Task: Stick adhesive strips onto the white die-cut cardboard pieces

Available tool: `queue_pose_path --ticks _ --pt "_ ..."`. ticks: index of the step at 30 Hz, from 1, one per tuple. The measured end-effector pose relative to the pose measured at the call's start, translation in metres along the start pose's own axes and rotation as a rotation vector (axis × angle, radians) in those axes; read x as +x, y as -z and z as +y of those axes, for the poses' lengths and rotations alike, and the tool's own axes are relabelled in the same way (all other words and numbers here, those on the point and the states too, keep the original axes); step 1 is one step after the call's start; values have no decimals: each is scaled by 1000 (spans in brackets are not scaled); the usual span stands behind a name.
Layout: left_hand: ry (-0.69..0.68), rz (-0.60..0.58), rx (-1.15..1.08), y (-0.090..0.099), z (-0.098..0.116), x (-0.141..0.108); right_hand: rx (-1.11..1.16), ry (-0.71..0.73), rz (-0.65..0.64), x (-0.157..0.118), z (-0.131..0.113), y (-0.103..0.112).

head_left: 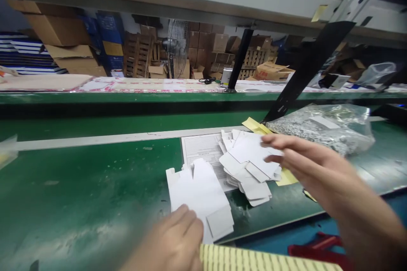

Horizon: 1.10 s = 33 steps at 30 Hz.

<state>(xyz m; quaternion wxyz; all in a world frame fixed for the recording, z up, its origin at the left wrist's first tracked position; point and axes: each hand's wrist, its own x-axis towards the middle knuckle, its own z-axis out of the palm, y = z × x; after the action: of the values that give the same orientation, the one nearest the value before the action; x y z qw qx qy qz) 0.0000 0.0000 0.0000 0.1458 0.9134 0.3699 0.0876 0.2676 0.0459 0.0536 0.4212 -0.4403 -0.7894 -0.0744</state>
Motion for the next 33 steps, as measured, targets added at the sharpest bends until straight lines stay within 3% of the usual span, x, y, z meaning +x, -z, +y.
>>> queue_pose_path --ticks 4,7,9,16,33 --pt "-44 12 195 -21 1 23 288 -230 -325 2 5 -63" --pt "-17 37 276 -35 1 30 398 -426 -451 -9 -6 -106" --pt "-9 56 319 -41 1 31 440 -535 -510 -13 -10 -121" --pt "-2 95 395 -41 -3 37 500 -719 -558 -13 -8 -129" --pt "214 282 390 -53 -2 42 479 -804 -457 -18 -14 -132"
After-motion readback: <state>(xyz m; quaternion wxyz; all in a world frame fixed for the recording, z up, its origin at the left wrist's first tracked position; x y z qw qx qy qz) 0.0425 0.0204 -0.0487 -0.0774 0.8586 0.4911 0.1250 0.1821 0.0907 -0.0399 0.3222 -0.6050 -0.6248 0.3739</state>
